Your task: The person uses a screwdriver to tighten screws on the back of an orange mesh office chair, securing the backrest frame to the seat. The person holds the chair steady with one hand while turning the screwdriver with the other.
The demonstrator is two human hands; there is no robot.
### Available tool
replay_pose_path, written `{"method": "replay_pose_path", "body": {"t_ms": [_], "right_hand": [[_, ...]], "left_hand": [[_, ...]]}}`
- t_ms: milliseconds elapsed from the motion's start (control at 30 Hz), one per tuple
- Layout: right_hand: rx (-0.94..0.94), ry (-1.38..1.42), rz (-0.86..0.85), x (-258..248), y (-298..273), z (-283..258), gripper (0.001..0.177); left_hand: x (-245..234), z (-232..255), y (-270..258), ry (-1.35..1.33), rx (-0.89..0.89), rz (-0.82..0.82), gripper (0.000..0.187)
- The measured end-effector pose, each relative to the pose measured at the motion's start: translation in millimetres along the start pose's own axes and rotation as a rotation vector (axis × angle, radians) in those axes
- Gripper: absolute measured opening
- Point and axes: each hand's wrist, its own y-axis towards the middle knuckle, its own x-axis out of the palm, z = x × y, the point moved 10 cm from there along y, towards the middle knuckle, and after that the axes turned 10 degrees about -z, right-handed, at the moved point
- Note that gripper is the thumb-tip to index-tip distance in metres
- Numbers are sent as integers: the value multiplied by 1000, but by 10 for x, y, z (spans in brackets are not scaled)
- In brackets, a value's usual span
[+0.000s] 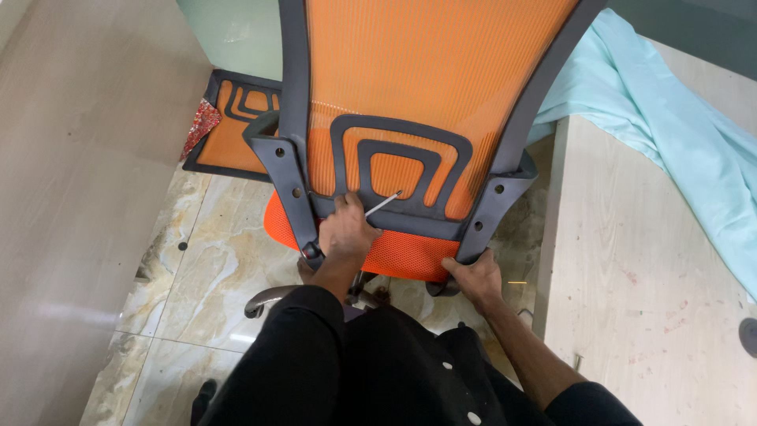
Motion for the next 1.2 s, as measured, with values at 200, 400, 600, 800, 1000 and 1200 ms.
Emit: {"method": "replay_pose_path", "body": {"t_ms": [200,400,600,800,1000,1200], "right_hand": [[-59,-42,51,-11,49,65,96],[-38,-94,26,-4,25,88,96],[-102,-22,18,3,-3,100,96],[-77,-115,-24,34,10,97,100],[-28,-130,8,16,-68,93,97],[-47,-52,-70,-39,-20,143,92]], "left_hand": [[342,-573,-100,-650,-430,207,83],[1039,-763,256,-959,-723,312,63],[1600,-880,985,-1902,-196,59,32],[1752,-1006,1030,-1888,-301,0,19],[1807,-1082,1168,-1794,-528,-43,4],[1872,-1107,1268,-1798,-518,-93,8]]}}
